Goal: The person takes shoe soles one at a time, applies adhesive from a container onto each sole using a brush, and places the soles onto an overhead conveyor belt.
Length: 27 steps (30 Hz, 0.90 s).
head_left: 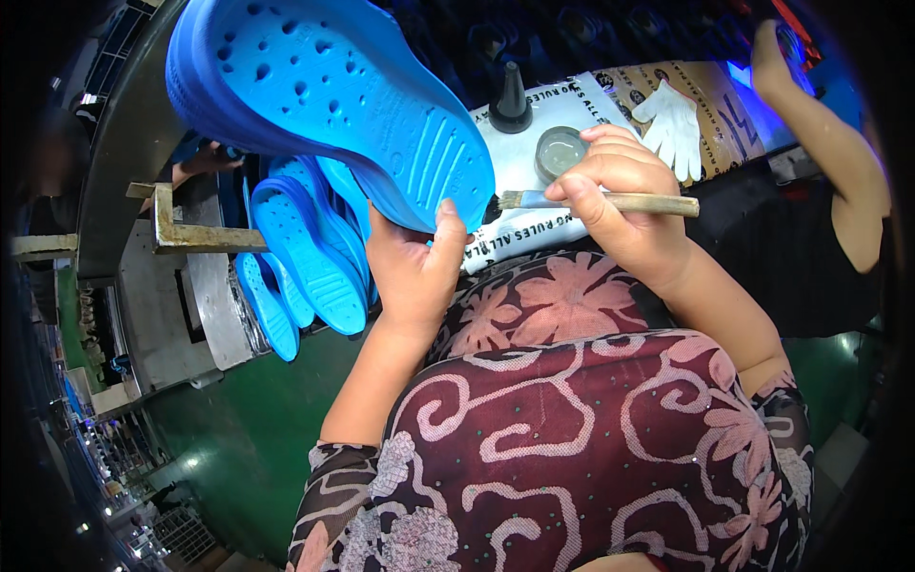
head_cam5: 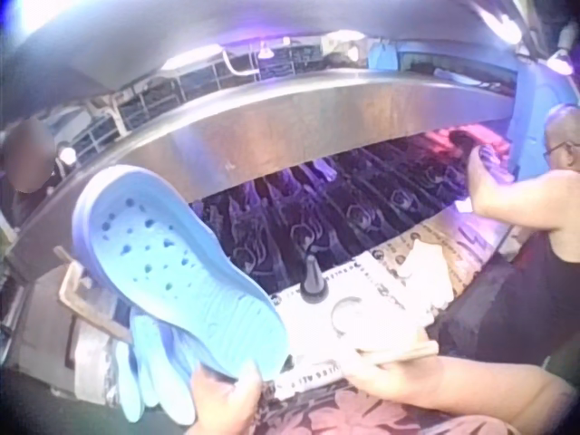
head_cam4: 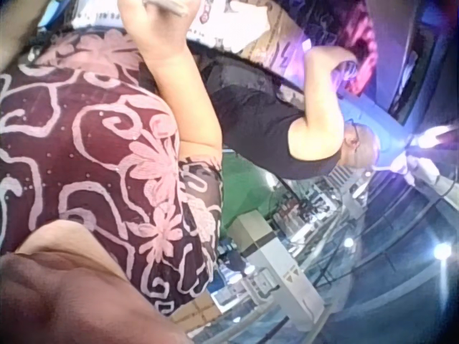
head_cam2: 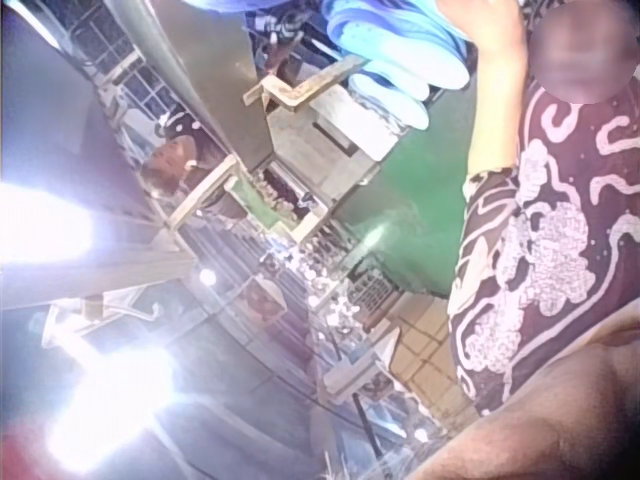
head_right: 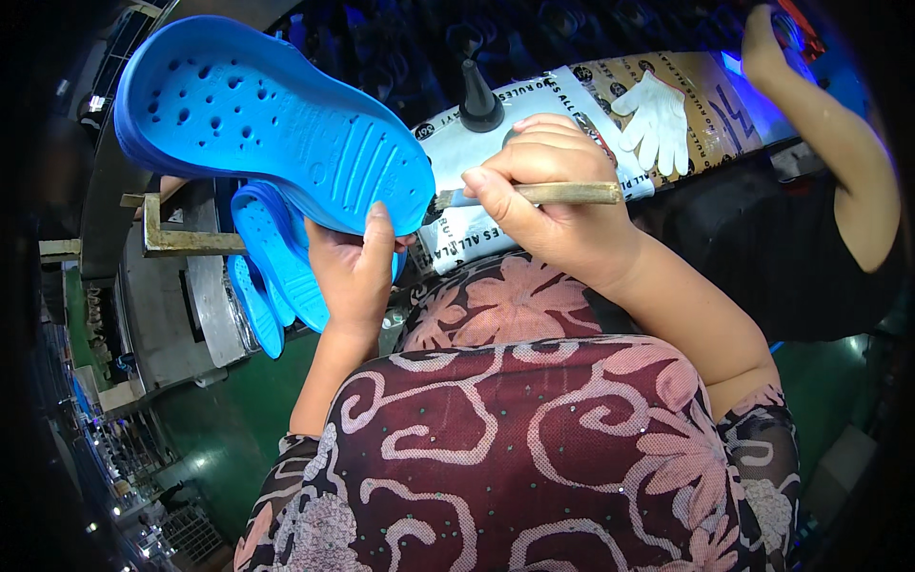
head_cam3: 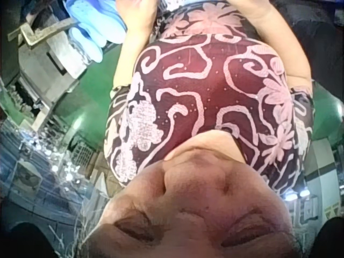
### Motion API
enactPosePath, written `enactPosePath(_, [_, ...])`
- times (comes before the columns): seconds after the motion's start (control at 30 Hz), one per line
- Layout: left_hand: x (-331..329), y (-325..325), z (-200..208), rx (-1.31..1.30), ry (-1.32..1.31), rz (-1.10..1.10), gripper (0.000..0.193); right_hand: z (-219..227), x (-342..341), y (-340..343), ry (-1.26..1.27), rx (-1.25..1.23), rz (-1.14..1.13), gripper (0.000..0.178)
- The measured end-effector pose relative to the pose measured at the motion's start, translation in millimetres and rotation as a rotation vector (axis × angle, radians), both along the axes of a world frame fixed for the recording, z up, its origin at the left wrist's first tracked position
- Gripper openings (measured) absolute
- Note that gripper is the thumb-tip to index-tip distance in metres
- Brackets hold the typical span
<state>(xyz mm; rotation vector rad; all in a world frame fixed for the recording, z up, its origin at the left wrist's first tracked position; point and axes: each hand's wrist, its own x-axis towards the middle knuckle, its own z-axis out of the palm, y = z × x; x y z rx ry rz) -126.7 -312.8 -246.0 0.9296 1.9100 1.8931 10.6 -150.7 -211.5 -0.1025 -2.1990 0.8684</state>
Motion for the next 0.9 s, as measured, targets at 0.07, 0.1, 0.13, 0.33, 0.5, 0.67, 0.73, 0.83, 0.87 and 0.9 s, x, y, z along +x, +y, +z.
enactPosePath(0.07, [-1, -1, -2, -0.003, 0.005, -0.006, 0.034, 0, -4, -3, 0.010, 0.006, 0.036, 0.015])
enactPosePath(0.1, [-2, -2, -5, -0.019, 0.023, -0.001, 0.033, 0, -7, -4, -0.028, 0.029, 0.055, 0.014])
enactPosePath(0.13, [-2, -2, -4, -0.029, 0.031, 0.001, 0.033, 0, -8, -5, -0.065, 0.052, 0.074, 0.014])
enactPosePath(0.33, [4, -3, 8, -0.050, -0.122, 0.022, 0.039, 0, 0, 1, -0.079, 0.101, 0.025, 0.011])
enactPosePath(0.5, [2, -2, -7, -0.022, -0.035, 0.039, 0.039, 1, 0, -1, -0.101, 0.059, 0.099, 0.014])
enactPosePath(0.67, [2, -2, -8, -0.003, -0.009, 0.054, 0.041, -3, 0, -4, -0.105, 0.136, 0.081, 0.010])
enactPosePath(0.73, [0, -4, -12, -0.002, 0.042, 0.084, 0.040, 0, 1, -3, -0.102, 0.136, 0.074, 0.010])
enactPosePath(0.83, [2, -5, -14, -0.008, 0.056, 0.087, 0.040, 0, -1, -3, -0.055, 0.092, 0.065, 0.009])
enactPosePath(0.87, [3, -4, -15, -0.007, 0.057, 0.086, 0.040, 0, -3, -3, -0.014, 0.047, 0.068, 0.009])
enactPosePath(0.9, [4, -3, -16, 0.037, 0.100, 0.094, 0.040, 1, -5, -4, -0.013, 0.048, 0.067, 0.009])
